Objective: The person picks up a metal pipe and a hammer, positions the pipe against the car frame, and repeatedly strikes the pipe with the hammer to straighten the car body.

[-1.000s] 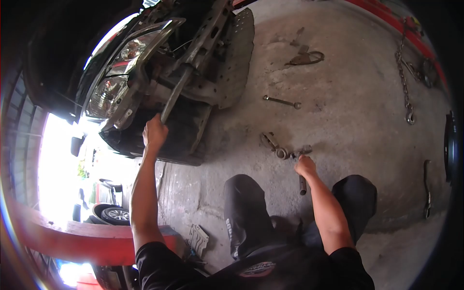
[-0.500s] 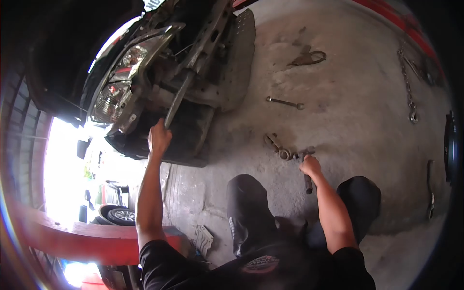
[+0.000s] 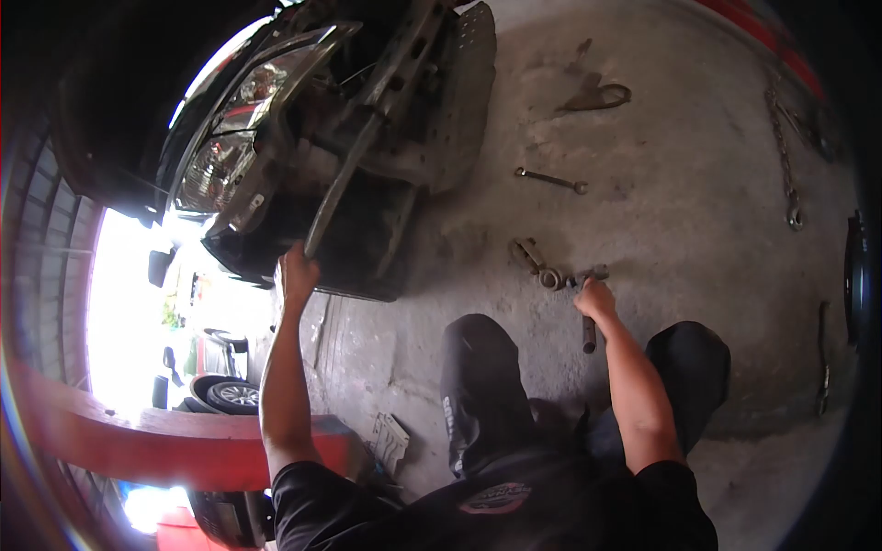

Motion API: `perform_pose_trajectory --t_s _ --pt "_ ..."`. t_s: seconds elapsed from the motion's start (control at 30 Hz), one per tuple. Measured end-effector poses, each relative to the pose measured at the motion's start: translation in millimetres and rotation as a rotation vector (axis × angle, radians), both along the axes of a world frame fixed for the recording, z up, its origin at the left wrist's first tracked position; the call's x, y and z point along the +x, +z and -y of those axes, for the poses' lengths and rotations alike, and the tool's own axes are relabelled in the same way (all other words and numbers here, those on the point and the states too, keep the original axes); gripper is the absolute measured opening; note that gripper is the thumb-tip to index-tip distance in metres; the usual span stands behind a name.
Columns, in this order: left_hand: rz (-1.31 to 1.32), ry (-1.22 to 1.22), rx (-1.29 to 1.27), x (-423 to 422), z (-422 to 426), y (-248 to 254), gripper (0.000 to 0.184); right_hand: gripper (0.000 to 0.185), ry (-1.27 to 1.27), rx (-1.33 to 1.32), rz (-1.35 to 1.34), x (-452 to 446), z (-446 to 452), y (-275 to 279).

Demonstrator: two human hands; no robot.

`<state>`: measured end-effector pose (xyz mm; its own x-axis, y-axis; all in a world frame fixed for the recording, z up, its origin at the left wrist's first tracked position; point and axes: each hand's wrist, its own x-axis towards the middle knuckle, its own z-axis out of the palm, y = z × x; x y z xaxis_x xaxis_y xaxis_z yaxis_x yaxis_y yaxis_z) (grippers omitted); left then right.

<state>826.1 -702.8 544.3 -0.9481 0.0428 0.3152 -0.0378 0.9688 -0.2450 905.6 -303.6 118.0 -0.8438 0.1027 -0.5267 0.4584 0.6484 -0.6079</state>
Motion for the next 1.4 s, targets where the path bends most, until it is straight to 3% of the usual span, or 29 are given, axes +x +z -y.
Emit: perform_pose_trajectory --t_s 0.27,0.47,0.57,0.77,0.9,1.03,1.1,1.13,1.23,1.4 --pt "-0.052 -0.174 0.100 -9 46 -9 0.032 0.045 -0.035 -0.005 -0.048 -12 -2 -28" --pt "-0.004 -0.090 0.112 -29 58 -12 0.031 0.043 -0.024 0.071 -0.043 -13 -2 -30" --pt "-0.004 -0.063 0.128 -41 71 -23 0.034 0.044 0.086 0.034 0.052 -8 -12 -4" --pt "-0.062 -0.059 0.170 -73 94 -56 0.038 0.039 0.038 0.091 -0.060 7 -5 -6" --pt "-0.023 0.004 0.170 -61 77 -52 0.039 0.036 0.105 0.241 0.062 21 35 -4" --pt "-0.047 -0.014 0.214 -34 57 -55 0.040 0.045 0.062 0.205 0.043 15 30 -5" --pt "-0.190 -0.179 0.150 -8 55 -78 0.036 0.054 0.052 0.154 -0.044 5 11 -25" --pt "-0.091 -0.116 0.250 8 43 -81 0.035 0.056 -0.026 0.107 -0.061 1 7 -4" --pt "0.058 0.030 0.608 54 1 -87 0.027 0.054 0.044 0.126 -0.011 -6 -5 2" --pt "0.128 0.105 0.790 93 -5 -117 0.027 0.058 0.036 0.153 -0.021 7 7 -1"
